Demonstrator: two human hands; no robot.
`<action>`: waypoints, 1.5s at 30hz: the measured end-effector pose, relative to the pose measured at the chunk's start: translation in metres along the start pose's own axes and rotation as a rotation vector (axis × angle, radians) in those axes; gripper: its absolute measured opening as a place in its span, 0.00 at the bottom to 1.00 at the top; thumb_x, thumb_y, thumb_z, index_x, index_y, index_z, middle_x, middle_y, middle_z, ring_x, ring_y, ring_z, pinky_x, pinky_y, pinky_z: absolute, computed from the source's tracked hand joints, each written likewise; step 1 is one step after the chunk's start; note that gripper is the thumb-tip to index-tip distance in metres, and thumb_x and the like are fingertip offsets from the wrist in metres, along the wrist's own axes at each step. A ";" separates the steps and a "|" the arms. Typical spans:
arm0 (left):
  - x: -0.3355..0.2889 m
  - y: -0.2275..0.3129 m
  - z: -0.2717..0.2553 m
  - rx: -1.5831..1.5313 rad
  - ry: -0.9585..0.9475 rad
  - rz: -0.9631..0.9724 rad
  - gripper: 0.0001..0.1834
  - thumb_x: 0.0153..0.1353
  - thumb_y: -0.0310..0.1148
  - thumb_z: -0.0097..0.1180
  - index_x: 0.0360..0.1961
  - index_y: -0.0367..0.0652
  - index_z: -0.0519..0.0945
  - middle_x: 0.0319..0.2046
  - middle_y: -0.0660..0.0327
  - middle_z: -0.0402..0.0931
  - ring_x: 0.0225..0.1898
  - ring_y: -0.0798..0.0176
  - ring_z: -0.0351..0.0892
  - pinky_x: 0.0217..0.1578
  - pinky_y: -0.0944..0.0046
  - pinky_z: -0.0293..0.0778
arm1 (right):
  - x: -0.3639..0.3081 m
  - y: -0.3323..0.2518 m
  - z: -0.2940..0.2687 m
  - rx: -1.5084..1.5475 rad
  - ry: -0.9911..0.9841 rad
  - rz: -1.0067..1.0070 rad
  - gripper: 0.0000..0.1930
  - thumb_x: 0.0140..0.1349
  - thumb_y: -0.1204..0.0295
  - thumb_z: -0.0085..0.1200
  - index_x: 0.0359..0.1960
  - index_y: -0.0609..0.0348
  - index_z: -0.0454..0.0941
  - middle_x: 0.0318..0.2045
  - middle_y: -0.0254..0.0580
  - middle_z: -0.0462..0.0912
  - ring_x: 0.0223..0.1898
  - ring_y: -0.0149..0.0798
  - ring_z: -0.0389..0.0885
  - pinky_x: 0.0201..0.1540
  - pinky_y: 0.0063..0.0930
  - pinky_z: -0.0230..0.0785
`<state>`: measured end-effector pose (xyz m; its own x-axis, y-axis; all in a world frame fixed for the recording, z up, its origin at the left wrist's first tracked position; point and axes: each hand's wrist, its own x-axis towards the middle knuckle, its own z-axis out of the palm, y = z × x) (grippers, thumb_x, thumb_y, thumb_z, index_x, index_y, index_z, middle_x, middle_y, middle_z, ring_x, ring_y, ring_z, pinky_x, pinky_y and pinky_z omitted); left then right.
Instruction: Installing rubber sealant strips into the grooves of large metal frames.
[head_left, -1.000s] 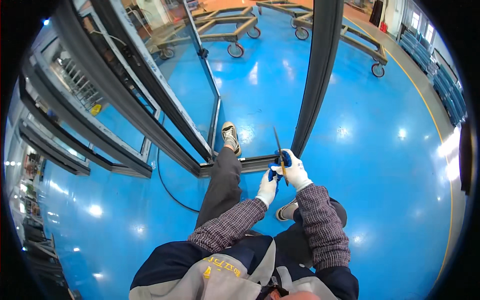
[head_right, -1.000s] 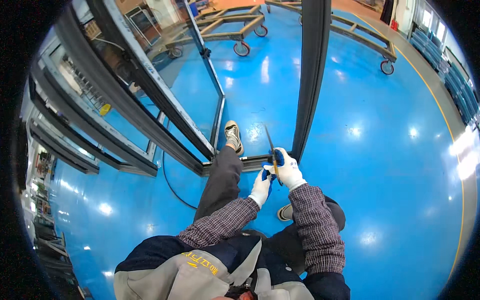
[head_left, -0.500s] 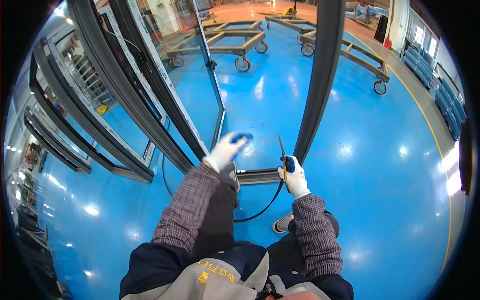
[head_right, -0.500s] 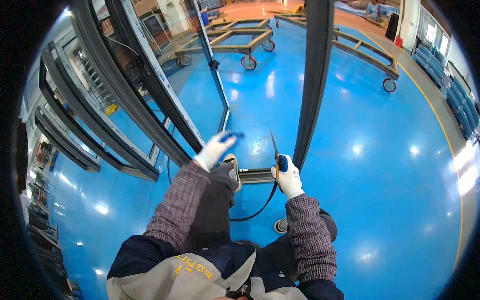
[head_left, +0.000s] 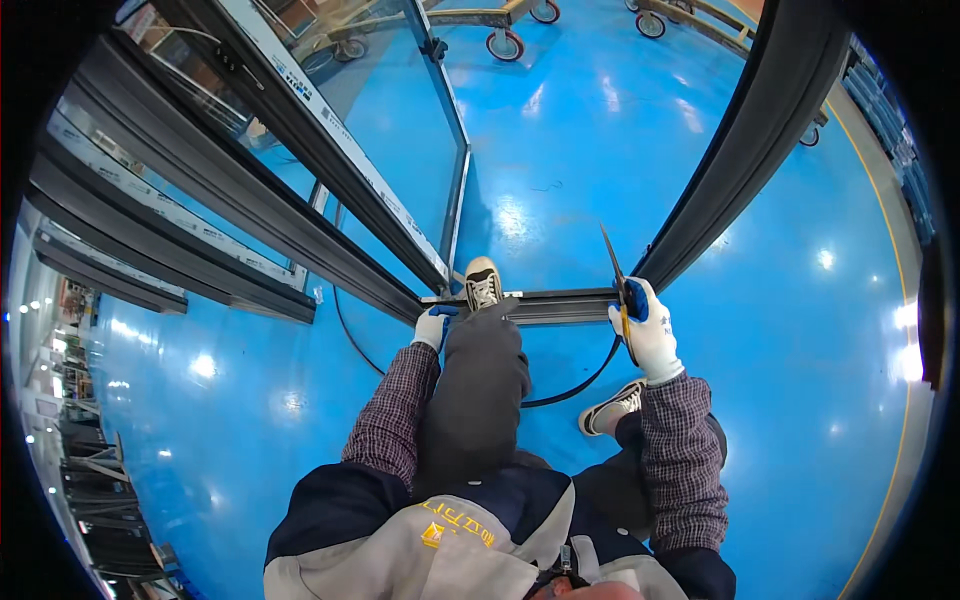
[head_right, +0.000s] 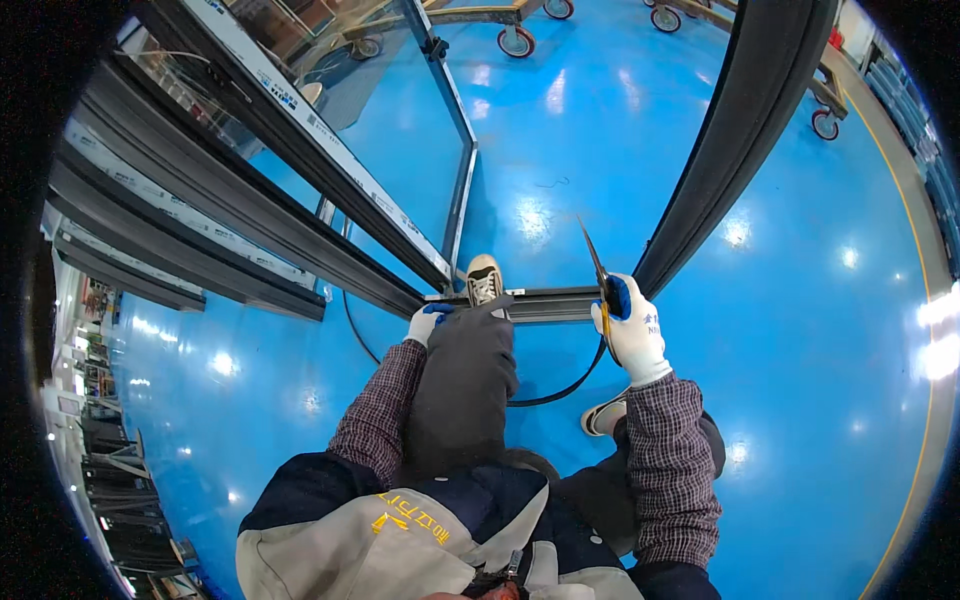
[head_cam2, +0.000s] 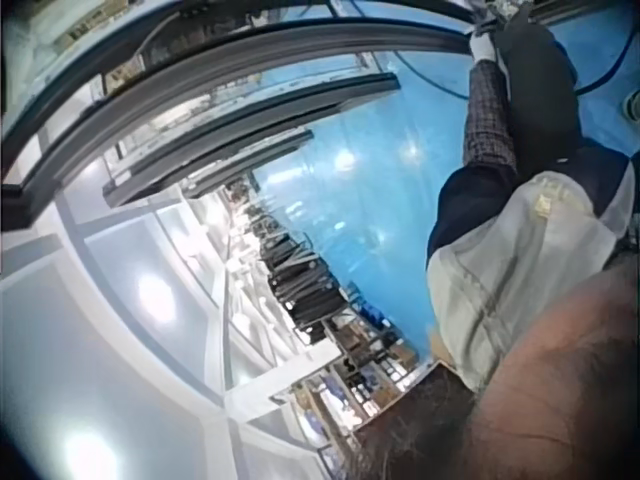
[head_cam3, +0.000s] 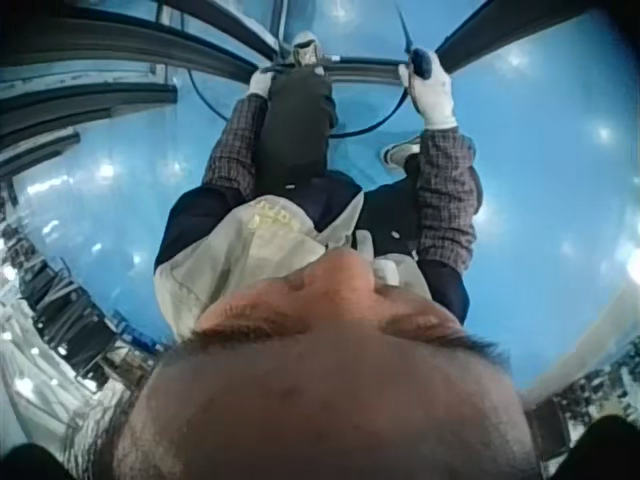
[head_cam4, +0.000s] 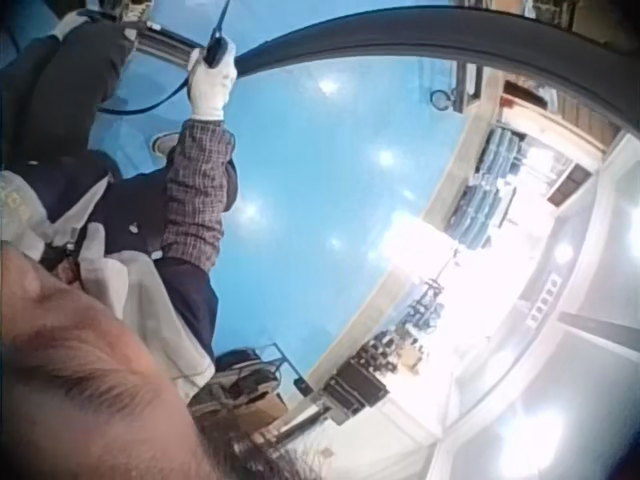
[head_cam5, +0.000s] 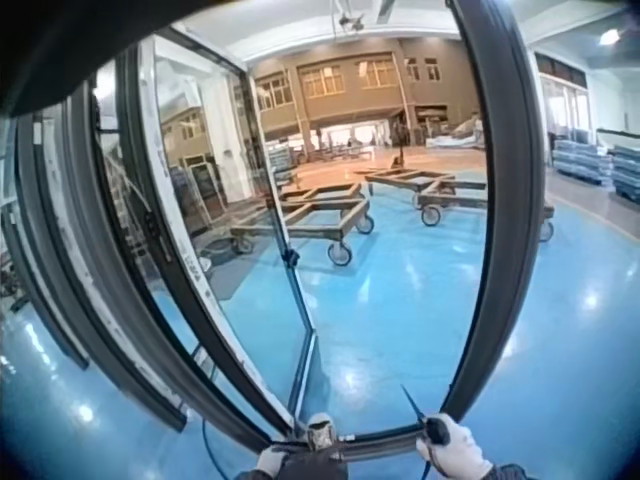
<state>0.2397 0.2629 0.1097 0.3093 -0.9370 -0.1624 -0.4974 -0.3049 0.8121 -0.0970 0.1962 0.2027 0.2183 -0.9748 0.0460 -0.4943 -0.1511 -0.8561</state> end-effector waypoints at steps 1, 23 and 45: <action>-0.002 -0.002 -0.002 0.024 -0.004 -0.001 0.19 0.60 0.39 0.52 0.48 0.39 0.76 0.43 0.58 0.76 0.41 0.60 0.75 0.45 0.66 0.70 | 0.003 -0.004 0.000 0.002 0.003 -0.029 0.22 0.52 0.75 0.59 0.50 0.59 0.70 0.37 0.46 0.82 0.35 0.41 0.81 0.38 0.30 0.72; 0.148 -0.093 0.071 0.408 -0.077 -0.146 0.15 0.54 0.34 0.56 0.44 0.43 0.79 0.40 0.57 0.75 0.39 0.53 0.75 0.44 0.58 0.71 | 0.011 0.002 0.014 -0.118 -0.127 0.124 0.22 0.51 0.79 0.60 0.49 0.63 0.71 0.31 0.46 0.81 0.26 0.37 0.79 0.31 0.24 0.72; 0.183 -0.088 0.069 0.983 -0.227 0.222 0.14 0.54 0.42 0.56 0.36 0.46 0.80 0.35 0.60 0.77 0.39 0.54 0.76 0.42 0.57 0.69 | 0.006 0.016 0.015 -0.043 -0.134 0.082 0.24 0.49 0.79 0.61 0.50 0.63 0.70 0.31 0.46 0.81 0.27 0.37 0.80 0.32 0.23 0.73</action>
<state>0.2843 0.1066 -0.0297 0.0204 -0.9682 -0.2494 -0.9989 -0.0304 0.0362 -0.0910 0.1907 0.1816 0.2843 -0.9541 -0.0946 -0.5504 -0.0815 -0.8309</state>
